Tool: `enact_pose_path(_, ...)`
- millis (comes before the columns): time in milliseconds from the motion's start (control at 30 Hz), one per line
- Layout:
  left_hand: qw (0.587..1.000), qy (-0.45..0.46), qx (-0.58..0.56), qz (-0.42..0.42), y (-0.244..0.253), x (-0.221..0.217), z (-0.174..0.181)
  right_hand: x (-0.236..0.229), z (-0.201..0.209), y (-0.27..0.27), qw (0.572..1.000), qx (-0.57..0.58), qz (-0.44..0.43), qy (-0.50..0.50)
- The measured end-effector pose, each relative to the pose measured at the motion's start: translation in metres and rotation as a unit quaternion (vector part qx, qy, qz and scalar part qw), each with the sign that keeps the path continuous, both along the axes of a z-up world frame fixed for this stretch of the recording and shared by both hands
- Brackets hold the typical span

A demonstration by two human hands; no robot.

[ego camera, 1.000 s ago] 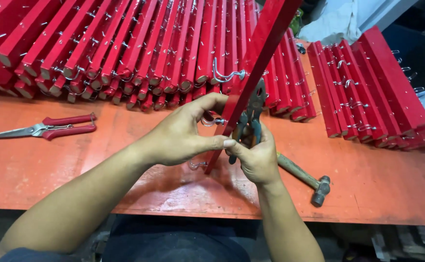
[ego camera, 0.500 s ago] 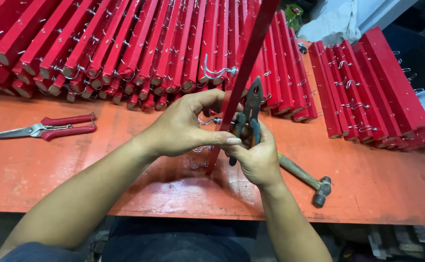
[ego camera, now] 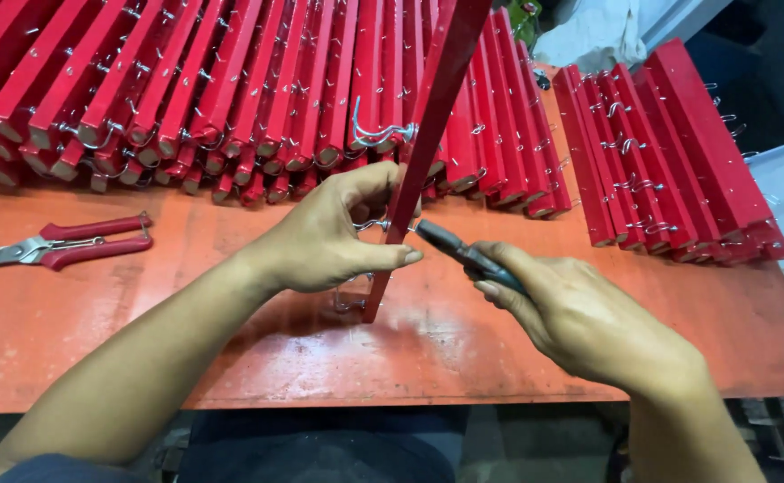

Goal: Assembling coat racks by using pliers to secure metal hooks onto red wooden bars.

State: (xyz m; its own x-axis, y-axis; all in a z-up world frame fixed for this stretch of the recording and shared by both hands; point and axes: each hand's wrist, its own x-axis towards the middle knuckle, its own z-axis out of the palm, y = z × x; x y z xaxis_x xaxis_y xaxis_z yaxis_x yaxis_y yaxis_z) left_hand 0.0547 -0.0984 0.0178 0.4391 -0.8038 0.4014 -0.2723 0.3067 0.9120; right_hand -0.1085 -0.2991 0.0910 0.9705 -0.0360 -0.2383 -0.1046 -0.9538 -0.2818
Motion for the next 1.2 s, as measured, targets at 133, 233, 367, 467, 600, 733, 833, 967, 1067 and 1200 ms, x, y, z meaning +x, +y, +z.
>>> enact_pose_path(133, 1.0, -0.007, 0.004, 0.003, -0.001, 0.004, -0.001, 0.003, 0.009, 0.004, 1.0, -0.023, 0.007, 0.017)
enact_pose_path(233, 1.0, -0.02, 0.003, 0.001, 0.0, 0.006, -0.002, 0.007, 0.012, 0.007, 0.999, -0.03, 0.012, 0.014)
enact_pose_path(367, 1.0, -0.006, -0.018, -0.009, -0.002, 0.01, -0.008, 0.014, 0.019, 0.015, 0.997, -0.043, -0.011, 0.058)
enact_pose_path(467, 1.0, 0.012, -0.022, -0.013, -0.003, 0.013, -0.007, 0.018, 0.02, 0.013, 0.996, -0.047, -0.009, 0.069)
enact_pose_path(600, 0.999, 0.035, -0.018, -0.013, -0.001, 0.013, -0.009, 0.027, 0.031, 0.031, 0.986, -0.051, -0.101, 0.124)
enact_pose_path(733, 0.999, 0.049, 0.001, 0.012, 0.004, 0.019, -0.014, 0.03, -0.028, 0.022, 0.993, 0.055, -0.095, 0.042)
enact_pose_path(833, 0.998, 0.061, -0.004, 0.023, 0.004, 0.027, -0.021, 0.037, -0.082, 0.028, 0.973, 0.2, -0.051, -0.103)
enact_pose_path(967, 0.994, 0.102, -0.032, 0.024, 0.001, 0.033, -0.029, 0.044, -0.106, 0.044, 0.939, 0.293, -0.081, -0.162)
enact_pose_path(1067, 0.993, 0.116, -0.025, 0.026, 0.003, 0.028, -0.02, 0.044, -0.099, 0.047, 0.93, 0.311, -0.068, -0.185)
enact_pose_path(1200, 0.99, 0.122, -0.044, 0.055, 0.011, 0.02, 0.007, 0.031, -0.088, 0.037, 0.924, 0.319, -0.112, -0.18)
